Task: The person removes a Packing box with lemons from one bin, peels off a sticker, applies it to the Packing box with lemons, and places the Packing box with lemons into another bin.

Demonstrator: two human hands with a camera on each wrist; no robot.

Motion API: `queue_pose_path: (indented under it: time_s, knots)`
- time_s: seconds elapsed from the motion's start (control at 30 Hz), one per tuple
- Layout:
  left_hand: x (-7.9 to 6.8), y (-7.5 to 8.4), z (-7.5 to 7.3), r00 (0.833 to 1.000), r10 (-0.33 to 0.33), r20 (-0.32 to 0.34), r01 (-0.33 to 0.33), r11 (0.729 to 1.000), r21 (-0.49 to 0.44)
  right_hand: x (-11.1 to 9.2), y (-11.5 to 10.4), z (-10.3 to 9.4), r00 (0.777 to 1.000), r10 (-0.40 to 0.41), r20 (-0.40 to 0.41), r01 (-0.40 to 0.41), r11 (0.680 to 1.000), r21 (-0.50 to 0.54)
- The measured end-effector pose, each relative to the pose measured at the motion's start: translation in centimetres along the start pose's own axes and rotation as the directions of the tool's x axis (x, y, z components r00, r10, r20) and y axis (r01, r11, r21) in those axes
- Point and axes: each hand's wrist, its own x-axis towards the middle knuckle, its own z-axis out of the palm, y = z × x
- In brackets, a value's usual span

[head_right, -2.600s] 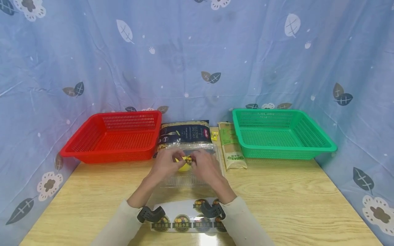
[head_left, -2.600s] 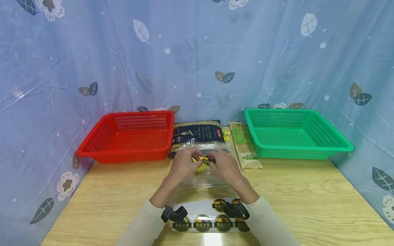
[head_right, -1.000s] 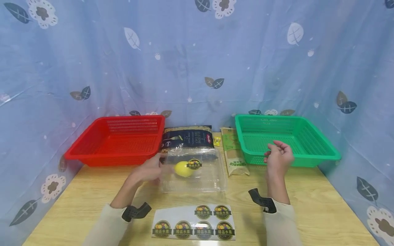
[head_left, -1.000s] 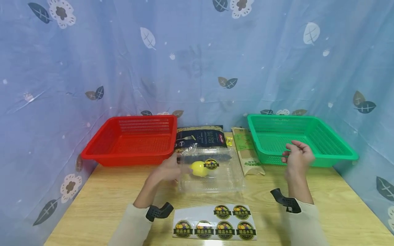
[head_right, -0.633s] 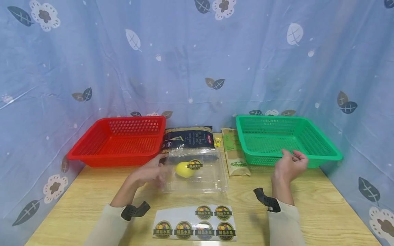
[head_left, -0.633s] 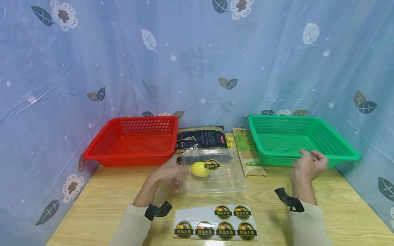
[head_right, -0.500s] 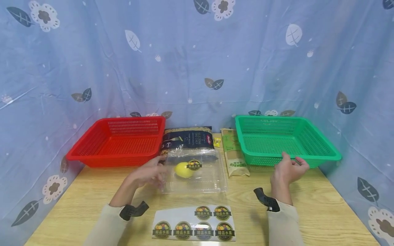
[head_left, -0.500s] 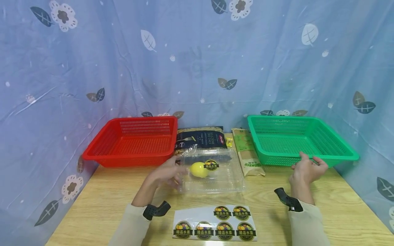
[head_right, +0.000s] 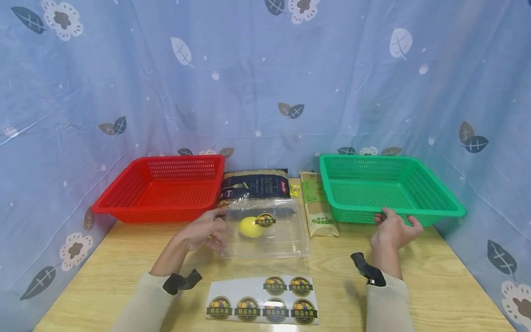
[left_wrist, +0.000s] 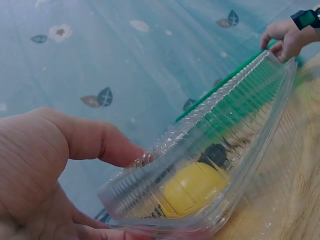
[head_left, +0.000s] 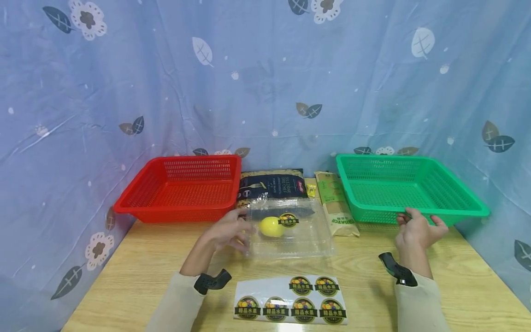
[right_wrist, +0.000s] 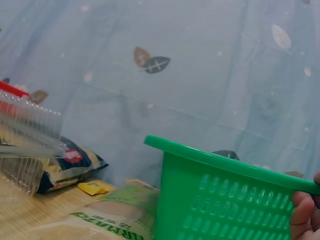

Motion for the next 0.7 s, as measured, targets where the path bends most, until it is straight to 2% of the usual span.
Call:
queue_pose_path:
  time_s: [0.3, 0.5, 0.7]
  knots:
    - [0.2, 0.4, 0.2, 0.999, 0.035, -0.031, -0.036, 0.999, -0.023, 0.6, 0.8, 0.0, 0.989, 0.028, 0.142, -0.028, 1.000, 0.001]
    - [0.7, 1.7, 1.4, 0.996, 0.085, -0.037, -0.087, 0.994, -0.072, 1.0, 0.9, 0.1, 0.989, 0.016, 0.148, -0.018, 1.000, 0.012]
    - [1.8, 4.0, 3.3, 0.992, 0.114, -0.055, -0.118, 0.991, -0.061, 1.4, 0.8, -0.4, 0.989, 0.029, 0.142, -0.027, 1.000, -0.013]
